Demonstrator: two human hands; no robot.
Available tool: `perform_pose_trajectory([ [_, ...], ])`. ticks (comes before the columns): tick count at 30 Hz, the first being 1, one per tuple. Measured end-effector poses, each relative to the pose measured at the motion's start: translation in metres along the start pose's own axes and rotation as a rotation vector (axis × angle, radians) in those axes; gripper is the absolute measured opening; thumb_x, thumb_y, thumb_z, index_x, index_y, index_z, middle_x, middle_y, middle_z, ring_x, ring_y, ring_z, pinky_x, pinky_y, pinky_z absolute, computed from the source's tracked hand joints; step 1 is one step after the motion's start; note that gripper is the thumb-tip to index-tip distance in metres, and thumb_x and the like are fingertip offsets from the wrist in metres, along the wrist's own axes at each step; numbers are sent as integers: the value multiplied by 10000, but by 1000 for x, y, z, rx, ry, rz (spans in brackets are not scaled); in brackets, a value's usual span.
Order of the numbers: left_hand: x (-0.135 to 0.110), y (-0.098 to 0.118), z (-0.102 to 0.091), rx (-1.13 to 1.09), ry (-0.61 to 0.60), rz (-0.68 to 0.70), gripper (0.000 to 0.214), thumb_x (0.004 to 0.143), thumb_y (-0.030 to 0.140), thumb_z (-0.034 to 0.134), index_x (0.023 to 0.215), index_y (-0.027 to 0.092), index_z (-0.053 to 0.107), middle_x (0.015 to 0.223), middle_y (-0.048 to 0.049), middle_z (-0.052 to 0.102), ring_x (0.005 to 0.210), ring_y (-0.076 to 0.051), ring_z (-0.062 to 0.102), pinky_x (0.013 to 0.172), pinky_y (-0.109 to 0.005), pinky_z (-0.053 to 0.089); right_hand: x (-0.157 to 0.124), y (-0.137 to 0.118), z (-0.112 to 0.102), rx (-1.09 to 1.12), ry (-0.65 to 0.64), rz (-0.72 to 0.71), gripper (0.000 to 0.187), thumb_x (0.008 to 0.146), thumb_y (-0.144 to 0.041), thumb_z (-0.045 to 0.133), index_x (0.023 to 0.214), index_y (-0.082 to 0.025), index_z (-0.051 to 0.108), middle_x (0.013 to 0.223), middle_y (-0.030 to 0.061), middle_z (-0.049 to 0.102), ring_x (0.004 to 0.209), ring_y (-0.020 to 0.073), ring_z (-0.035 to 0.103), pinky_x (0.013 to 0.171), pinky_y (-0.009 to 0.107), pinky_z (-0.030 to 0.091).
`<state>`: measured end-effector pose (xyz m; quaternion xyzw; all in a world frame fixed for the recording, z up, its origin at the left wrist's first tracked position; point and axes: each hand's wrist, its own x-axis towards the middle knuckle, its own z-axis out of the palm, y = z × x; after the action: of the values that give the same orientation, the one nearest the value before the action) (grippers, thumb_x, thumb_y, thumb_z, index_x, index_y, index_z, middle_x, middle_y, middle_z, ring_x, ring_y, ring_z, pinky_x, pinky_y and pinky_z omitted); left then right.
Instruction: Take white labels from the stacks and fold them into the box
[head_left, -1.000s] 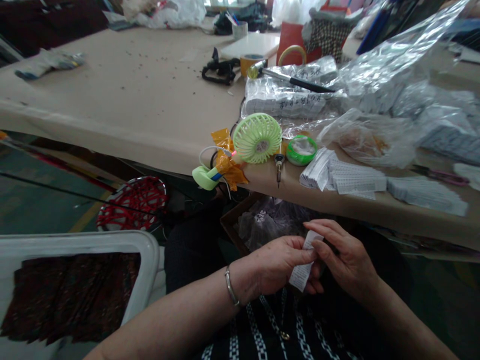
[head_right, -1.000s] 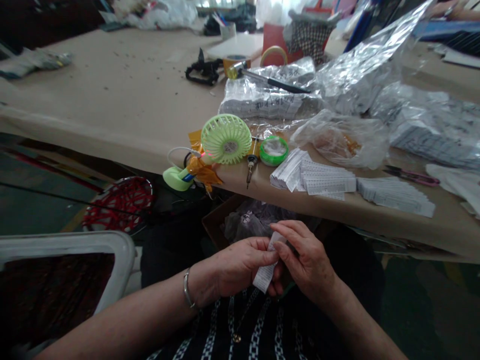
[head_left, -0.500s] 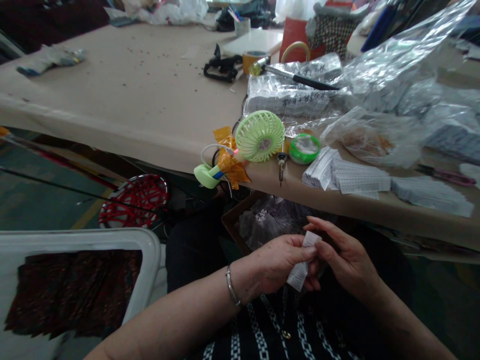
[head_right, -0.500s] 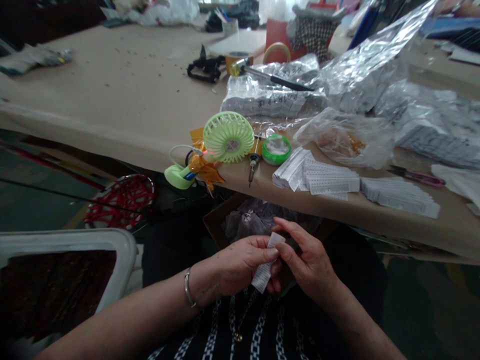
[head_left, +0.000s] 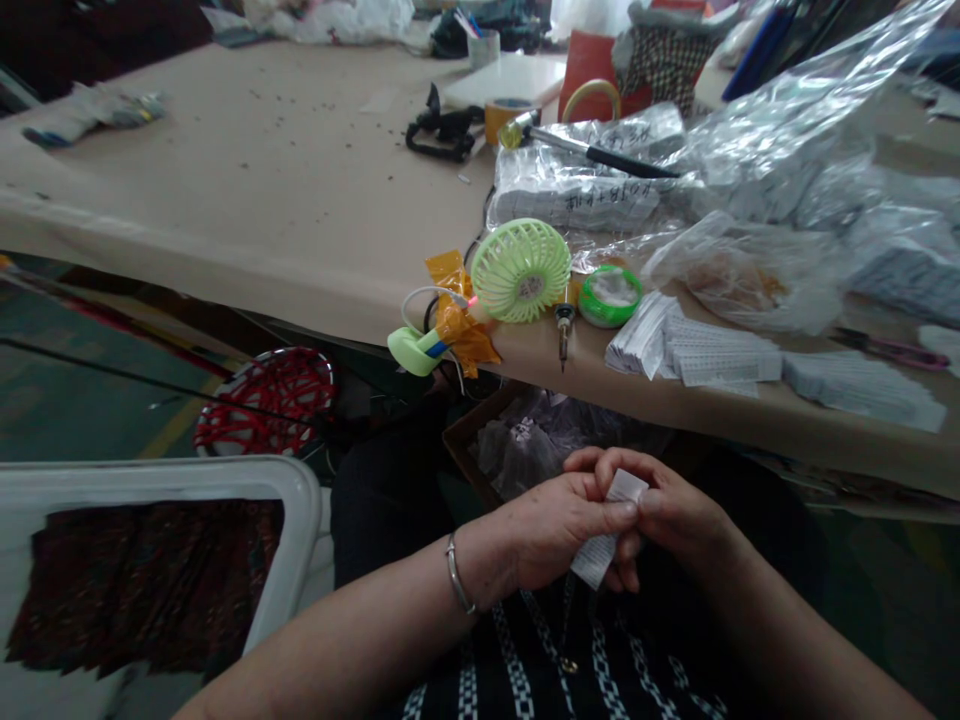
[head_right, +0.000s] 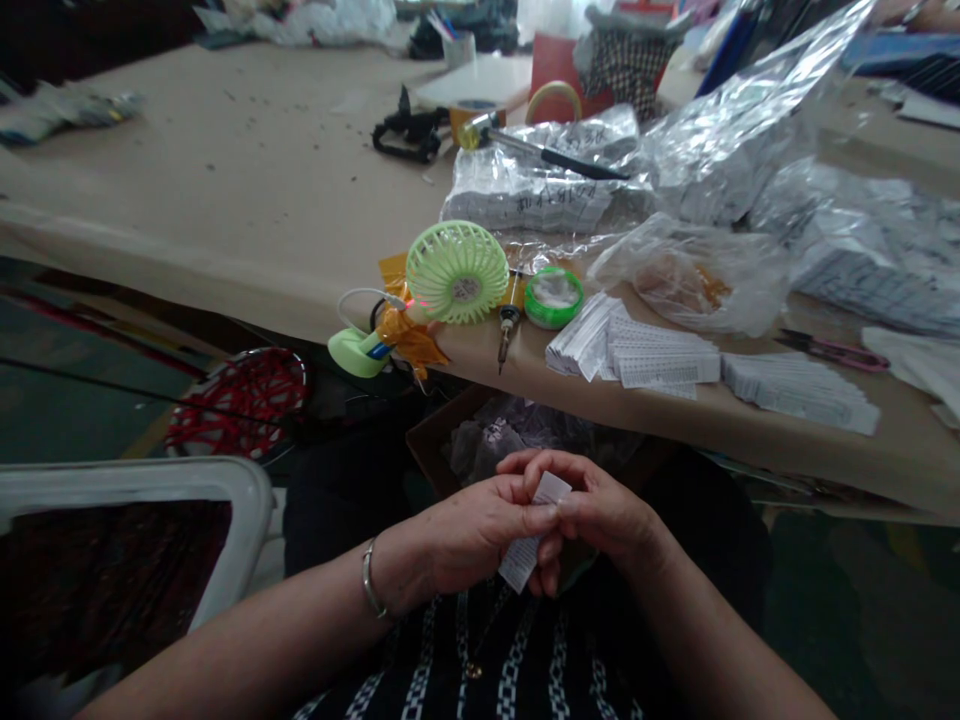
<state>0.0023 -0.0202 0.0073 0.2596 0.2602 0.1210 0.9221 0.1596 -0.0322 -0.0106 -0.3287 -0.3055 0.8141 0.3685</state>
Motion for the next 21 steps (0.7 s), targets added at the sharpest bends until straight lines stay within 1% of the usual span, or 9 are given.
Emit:
perform_pose_trajectory([
  [4,1,-1,-1,-26,31,16,239,777,348,625,750,122,552,569,19,528,455,-95,554,447,-200,437,1,-1,5,3,32,8,229,595,-285,772,763,-189,648,1165,66,588,858,182,650,548,207,532],
  [6,0,-2,-2,-28,24,32,257,776,363,621,731,120,548,575,14,528,463,-92,553,450,-195,427,2,-1,7,-38,54,13,325,585,-295,771,872,-201,651,1117,70,616,793,177,661,533,216,531],
  [7,0,-1,-2,-30,29,45,266,773,371,621,726,120,546,579,13,528,466,-89,550,453,-193,423,2,0,8,-66,84,6,387,585,-298,764,941,-211,639,1078,65,634,712,159,660,507,220,526],
  [9,-2,1,-4,-31,67,78,267,762,380,626,750,124,553,585,18,524,470,-86,545,464,-194,422,3,1,9,-132,197,-46,429,628,-301,731,1031,-231,602,967,38,668,548,111,618,457,217,506],
  [10,-3,2,-4,-28,103,98,265,758,382,628,772,127,558,585,23,520,472,-85,542,468,-194,421,3,2,9,-167,270,-89,386,667,-305,705,1030,-235,595,904,19,676,502,95,594,449,212,498],
  [12,-5,6,-5,-9,176,137,262,756,385,626,814,136,565,588,32,516,472,-83,535,468,-191,412,5,3,10,-243,391,-178,259,731,-310,668,966,-223,605,799,-5,675,499,88,591,478,201,502],
  [13,-6,8,-5,8,207,154,262,758,388,620,816,139,564,587,34,514,471,-81,530,465,-189,404,6,3,10,-282,425,-200,216,753,-313,659,937,-212,610,754,-9,670,519,94,603,500,197,508],
  [16,-7,13,-5,67,271,202,270,752,404,614,772,143,550,568,36,506,465,-79,513,460,-188,388,10,0,14,-347,440,-191,176,777,-327,656,881,-194,609,657,-17,654,495,105,608,479,198,505],
  [21,-6,14,-6,135,304,255,338,740,466,615,692,146,516,546,27,505,468,-74,487,479,-191,371,19,-3,21,-271,371,-176,161,794,-338,636,819,-193,571,528,-45,599,375,120,562,374,224,473],
])
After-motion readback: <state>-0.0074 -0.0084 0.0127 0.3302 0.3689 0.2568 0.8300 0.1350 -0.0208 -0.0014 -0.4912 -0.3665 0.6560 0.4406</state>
